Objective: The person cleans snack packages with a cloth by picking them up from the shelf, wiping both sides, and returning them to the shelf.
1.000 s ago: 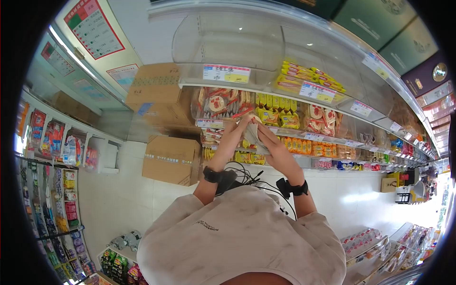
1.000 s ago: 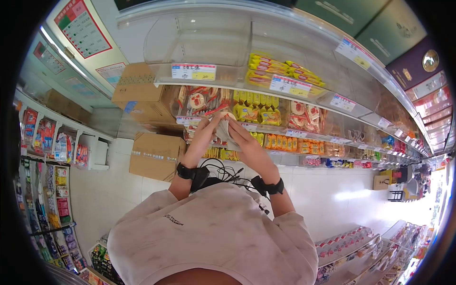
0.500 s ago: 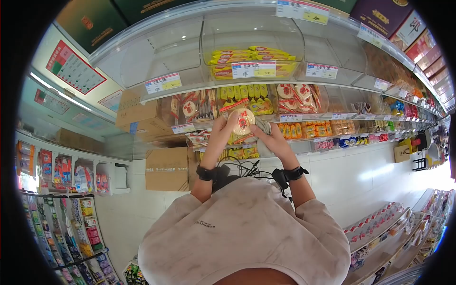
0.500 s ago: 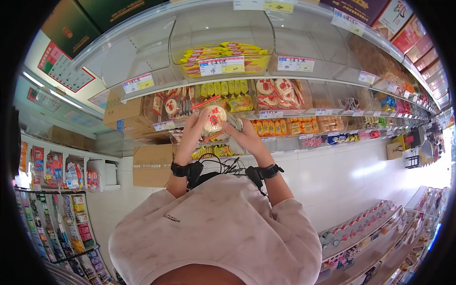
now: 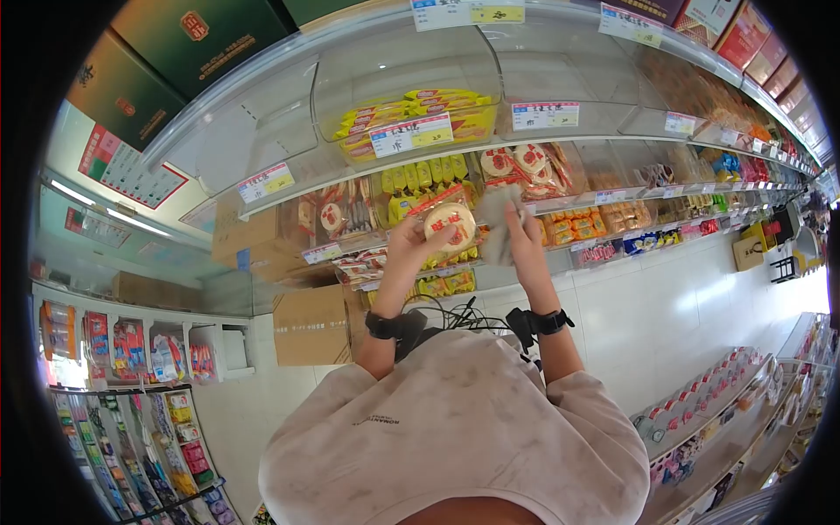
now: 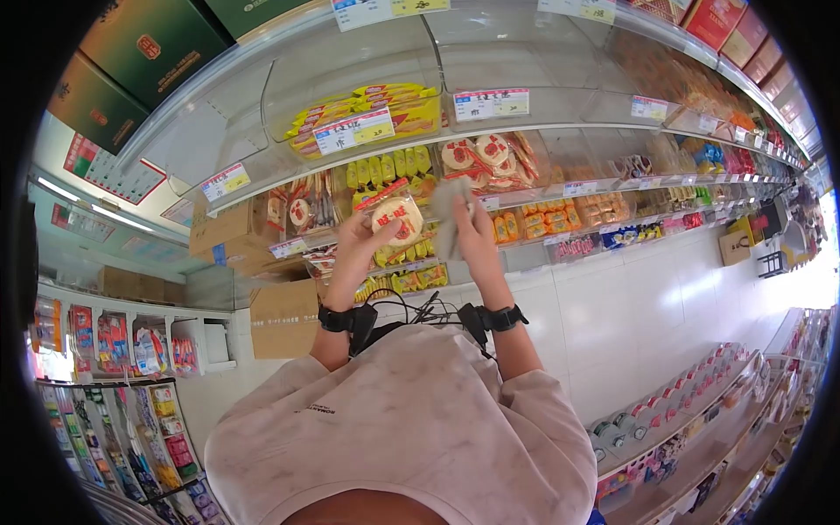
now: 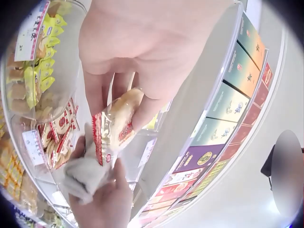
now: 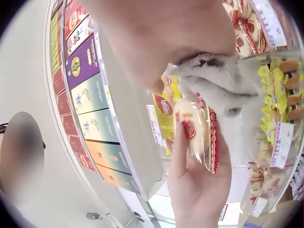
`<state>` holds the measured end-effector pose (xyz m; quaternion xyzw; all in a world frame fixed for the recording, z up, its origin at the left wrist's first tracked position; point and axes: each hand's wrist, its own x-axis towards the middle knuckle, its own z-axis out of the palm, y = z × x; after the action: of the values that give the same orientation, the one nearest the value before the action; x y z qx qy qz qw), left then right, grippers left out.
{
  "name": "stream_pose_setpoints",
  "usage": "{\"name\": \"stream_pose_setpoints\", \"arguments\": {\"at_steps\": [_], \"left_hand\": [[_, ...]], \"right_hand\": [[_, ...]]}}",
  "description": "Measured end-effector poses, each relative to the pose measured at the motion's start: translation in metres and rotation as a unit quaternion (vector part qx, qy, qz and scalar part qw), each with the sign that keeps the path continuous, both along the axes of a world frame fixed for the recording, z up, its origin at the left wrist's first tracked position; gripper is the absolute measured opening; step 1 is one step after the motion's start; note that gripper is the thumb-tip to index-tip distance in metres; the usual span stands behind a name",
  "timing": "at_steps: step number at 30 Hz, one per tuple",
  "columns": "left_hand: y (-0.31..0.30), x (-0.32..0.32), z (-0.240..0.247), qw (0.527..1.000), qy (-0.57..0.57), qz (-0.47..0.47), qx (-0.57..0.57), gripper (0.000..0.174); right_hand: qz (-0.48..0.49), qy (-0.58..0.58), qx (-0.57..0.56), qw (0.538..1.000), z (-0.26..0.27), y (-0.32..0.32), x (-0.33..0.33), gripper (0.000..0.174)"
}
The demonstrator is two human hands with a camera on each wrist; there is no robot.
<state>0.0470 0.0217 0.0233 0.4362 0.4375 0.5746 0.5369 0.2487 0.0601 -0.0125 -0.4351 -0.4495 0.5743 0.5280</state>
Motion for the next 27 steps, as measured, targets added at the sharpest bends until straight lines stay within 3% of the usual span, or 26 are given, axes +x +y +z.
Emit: {"name": "stream_pose_setpoints", "arguments": {"at_steps": [5,8,11,14,17,19,21,22,23,26,27], "left_hand": [[0.0,-0.001,-0.002,0.999,0.032,0.009,-0.012,0.033],[-0.002,-0.008,-0.001,1.0,0.007,-0.01,-0.014,0.033],[-0.01,-0.013,0.008,0.994,-0.098,-0.038,-0.032,0.034],[-0.009,-0.024,0.006,0.982,-0.183,-0.043,-0.03,0.036],[-0.007,-0.032,0.003,0.989,-0.149,0.012,0.013,0.039],[-0.006,-0.035,-0.01,0.984,-0.176,0.027,-0.021,0.039],[-0.002,-0.029,-0.022,0.973,-0.218,0.043,-0.058,0.044],[-0.002,-0.02,-0.027,0.965,-0.245,0.052,-0.081,0.047],[-0.004,-0.017,-0.03,0.955,-0.271,0.06,-0.104,0.052],[-0.021,-0.026,0.004,0.975,-0.142,-0.002,-0.168,0.059],[-0.013,-0.026,-0.026,0.992,-0.066,0.04,-0.102,0.048]], "right_hand": [[0.175,-0.165,0.056,0.969,0.024,-0.013,-0.019,0.036],[0.238,-0.052,-0.065,0.968,0.039,-0.025,-0.025,0.038],[0.219,-0.034,-0.054,0.974,0.026,-0.033,-0.035,0.035],[0.111,-0.134,0.056,0.983,0.015,-0.03,-0.037,0.037],[-0.054,0.004,0.003,0.999,-0.004,-0.006,-0.035,0.033],[-0.087,-0.119,0.048,0.988,0.009,-0.013,-0.053,0.032],[-0.097,-0.298,0.232,0.921,0.031,-0.024,-0.079,0.033],[-0.086,-0.404,0.382,0.827,0.044,-0.034,-0.096,0.034],[-0.072,-0.493,0.514,0.698,0.05,-0.04,-0.105,0.035],[-0.067,-0.448,0.468,0.759,0.04,-0.03,-0.112,0.043],[-0.026,-0.401,0.417,0.815,0.031,-0.02,-0.113,0.044]]}}
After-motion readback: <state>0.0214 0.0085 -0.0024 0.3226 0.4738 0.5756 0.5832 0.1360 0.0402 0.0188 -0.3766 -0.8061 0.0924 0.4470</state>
